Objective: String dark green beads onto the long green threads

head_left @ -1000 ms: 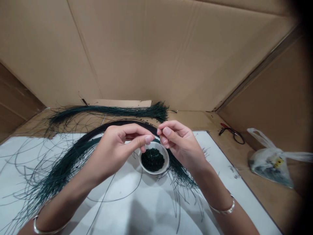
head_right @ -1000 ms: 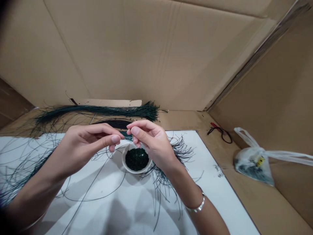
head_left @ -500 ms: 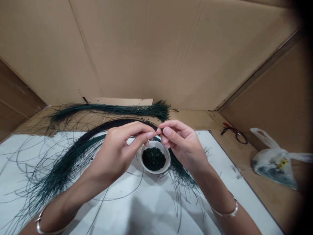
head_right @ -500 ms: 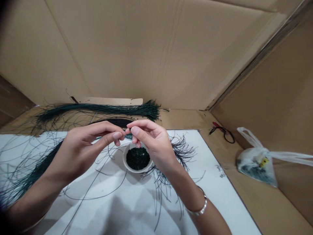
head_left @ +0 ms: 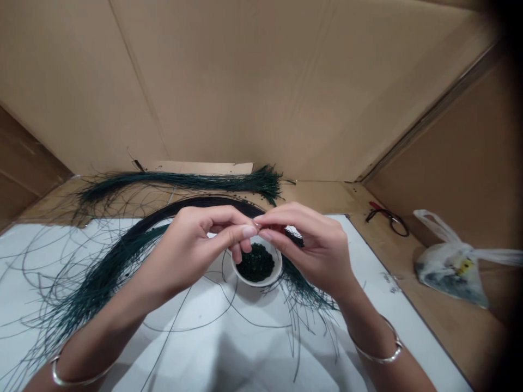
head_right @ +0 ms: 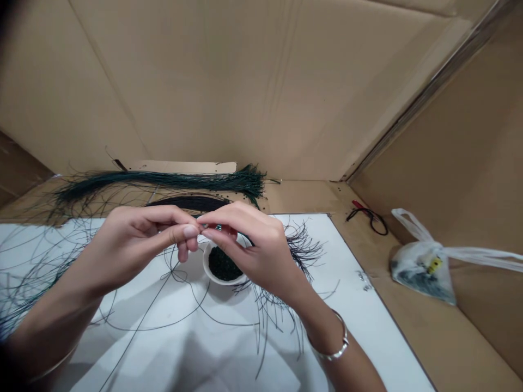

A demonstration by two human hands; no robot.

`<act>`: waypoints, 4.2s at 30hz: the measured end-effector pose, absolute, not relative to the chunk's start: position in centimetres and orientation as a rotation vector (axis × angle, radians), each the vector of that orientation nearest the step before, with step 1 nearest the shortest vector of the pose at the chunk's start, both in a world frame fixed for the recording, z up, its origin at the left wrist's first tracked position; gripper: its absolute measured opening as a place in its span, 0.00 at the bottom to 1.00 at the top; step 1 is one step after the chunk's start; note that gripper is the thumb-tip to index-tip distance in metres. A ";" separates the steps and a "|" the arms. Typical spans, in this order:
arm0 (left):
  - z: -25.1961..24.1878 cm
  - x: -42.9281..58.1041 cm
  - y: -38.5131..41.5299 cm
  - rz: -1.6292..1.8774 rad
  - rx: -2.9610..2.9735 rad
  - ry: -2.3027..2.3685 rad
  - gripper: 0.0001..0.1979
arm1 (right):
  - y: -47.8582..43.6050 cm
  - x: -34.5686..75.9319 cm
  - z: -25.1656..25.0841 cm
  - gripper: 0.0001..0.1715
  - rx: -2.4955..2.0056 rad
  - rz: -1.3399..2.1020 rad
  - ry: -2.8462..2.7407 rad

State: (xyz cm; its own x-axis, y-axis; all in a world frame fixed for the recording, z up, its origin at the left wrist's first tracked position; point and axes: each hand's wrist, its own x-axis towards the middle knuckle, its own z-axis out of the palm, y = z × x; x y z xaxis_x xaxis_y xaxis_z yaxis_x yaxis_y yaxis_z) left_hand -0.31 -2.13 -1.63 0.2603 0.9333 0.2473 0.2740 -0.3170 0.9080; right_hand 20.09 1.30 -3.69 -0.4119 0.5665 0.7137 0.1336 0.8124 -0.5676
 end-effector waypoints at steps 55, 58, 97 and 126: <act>-2.4 1.1 -4.2 1.579 2.488 1.310 0.07 | 1.3 18.9 -4.2 0.02 -0.508 1.758 -1.170; -2.4 1.1 -4.1 1.546 2.418 1.376 0.05 | 1.3 19.0 -4.3 0.01 -0.475 1.751 -1.196; -2.0 0.9 -3.9 1.456 2.444 1.464 0.05 | 1.4 19.1 -5.1 0.07 -0.517 1.399 -1.443; -1.7 1.0 -3.8 1.420 2.390 1.388 0.04 | 1.9 19.3 -5.1 0.05 -0.529 1.608 -1.300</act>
